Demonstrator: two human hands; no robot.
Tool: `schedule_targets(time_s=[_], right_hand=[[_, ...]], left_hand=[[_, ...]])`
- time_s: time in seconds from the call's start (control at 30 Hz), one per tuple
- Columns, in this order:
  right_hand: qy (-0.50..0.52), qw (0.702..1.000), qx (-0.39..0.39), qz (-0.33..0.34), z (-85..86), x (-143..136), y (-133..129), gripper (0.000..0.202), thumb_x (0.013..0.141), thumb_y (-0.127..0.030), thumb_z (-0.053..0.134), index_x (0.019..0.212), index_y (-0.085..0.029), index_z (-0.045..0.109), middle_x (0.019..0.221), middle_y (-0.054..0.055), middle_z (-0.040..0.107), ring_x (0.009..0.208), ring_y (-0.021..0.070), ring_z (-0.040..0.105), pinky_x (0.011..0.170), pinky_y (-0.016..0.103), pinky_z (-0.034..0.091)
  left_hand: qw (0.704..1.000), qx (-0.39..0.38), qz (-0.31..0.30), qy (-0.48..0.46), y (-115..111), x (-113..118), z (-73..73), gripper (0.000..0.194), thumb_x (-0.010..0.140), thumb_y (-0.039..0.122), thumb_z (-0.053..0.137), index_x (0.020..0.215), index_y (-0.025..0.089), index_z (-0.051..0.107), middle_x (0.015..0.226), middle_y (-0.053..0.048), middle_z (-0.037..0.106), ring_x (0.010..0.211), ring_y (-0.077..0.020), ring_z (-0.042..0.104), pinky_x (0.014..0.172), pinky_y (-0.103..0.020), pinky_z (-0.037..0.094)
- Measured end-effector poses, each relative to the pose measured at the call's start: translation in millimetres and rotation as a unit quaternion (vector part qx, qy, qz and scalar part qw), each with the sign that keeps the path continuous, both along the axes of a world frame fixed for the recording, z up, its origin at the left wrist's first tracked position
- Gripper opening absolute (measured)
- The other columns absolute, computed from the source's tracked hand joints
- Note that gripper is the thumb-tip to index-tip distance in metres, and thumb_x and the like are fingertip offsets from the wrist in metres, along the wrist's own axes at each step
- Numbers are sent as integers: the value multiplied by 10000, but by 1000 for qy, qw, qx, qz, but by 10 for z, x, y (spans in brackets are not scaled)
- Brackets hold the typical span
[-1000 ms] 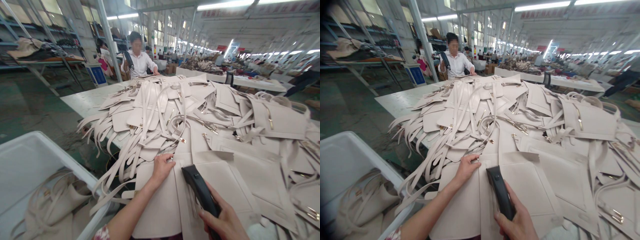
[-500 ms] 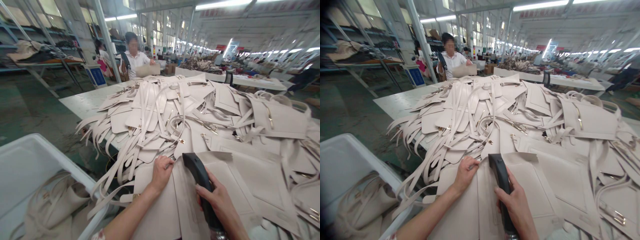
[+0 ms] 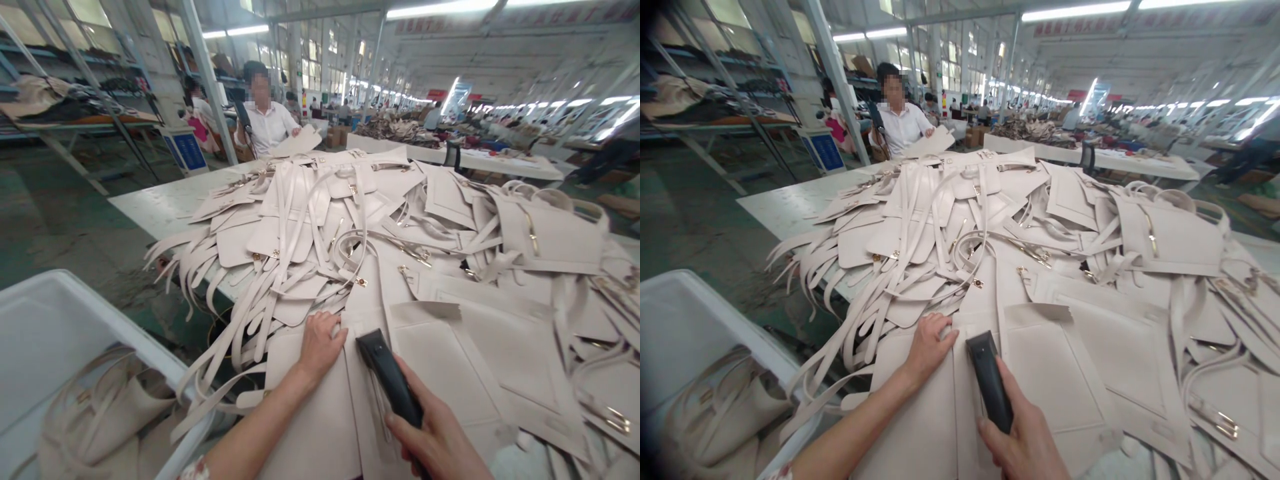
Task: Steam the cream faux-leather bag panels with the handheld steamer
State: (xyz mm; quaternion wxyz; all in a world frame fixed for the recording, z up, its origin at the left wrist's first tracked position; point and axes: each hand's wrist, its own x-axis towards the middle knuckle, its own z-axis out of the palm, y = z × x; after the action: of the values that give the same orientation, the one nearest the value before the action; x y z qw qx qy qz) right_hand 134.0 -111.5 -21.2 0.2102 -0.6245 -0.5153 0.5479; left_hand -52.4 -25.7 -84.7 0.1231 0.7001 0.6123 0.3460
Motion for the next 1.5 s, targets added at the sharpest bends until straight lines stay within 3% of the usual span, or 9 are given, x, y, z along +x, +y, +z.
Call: schedule_targets(time_s=[0.17,0.37,0.6,0.8,0.97,1.1,1.2,1.37,1.5], right_hand=[[61,998,13,0,91,-110,216,667,732,-256,484,1338,-267,204,418,-97,477,367,127,472,340,206,396],[16,994,56,-90,141,-19,230,702,723,-344,548,1334,-305,204,405,-93,524,354,141,487,368,240,426],[23,1000,15,4,-8,-160,56,703,704,-195,468,1348,-262,192,436,-86,477,366,122,461,336,192,346],[23,995,94,9,-111,-225,204,658,715,-146,448,1326,-289,253,484,-85,470,390,105,450,366,186,364],[56,995,74,-42,18,-79,213,670,737,-246,494,1347,-234,217,418,-94,462,366,114,437,370,212,389],[101,994,17,-45,166,-40,133,756,689,-295,523,1357,-208,179,387,-88,481,350,120,437,355,224,400],[143,989,-2,-36,173,-96,127,794,659,-284,536,1356,-202,166,409,-80,499,357,118,450,350,215,394],[210,977,23,-8,102,-222,232,741,662,-195,515,1342,-233,223,454,-79,510,341,97,433,334,197,384],[178,981,52,-51,190,-121,249,701,702,-209,534,1337,-224,237,478,-73,525,382,101,452,373,207,406]], left_hand=[[997,37,-62,-42,-39,-29,5,221,766,140,496,963,204,575,850,-28,583,837,-182,481,779,-322,344],[995,52,-83,28,-48,-33,-34,185,724,66,466,687,186,602,673,-34,493,750,-181,445,677,-295,341],[998,33,-57,22,-48,-11,-6,152,670,66,454,681,174,560,709,-37,523,755,-184,462,707,-309,356],[999,7,-40,14,-44,-13,-3,198,676,93,476,829,175,571,807,-47,574,824,-204,486,770,-336,365],[997,-13,-66,-31,-15,-43,-10,152,784,190,475,829,204,619,767,-31,586,800,-186,503,742,-304,369],[995,-29,-62,-79,-8,-57,6,179,796,216,479,872,215,641,749,-24,576,786,-174,501,717,-278,365],[987,-48,-79,-134,-1,-67,36,235,808,217,451,951,229,637,714,-10,563,746,-158,498,690,-254,368],[961,-85,-125,-233,19,-85,109,237,817,253,427,807,171,649,709,-16,573,715,-153,508,675,-243,384],[964,-94,-104,-224,32,-83,132,214,803,279,443,808,169,626,776,-21,596,764,-171,528,710,-254,395]])
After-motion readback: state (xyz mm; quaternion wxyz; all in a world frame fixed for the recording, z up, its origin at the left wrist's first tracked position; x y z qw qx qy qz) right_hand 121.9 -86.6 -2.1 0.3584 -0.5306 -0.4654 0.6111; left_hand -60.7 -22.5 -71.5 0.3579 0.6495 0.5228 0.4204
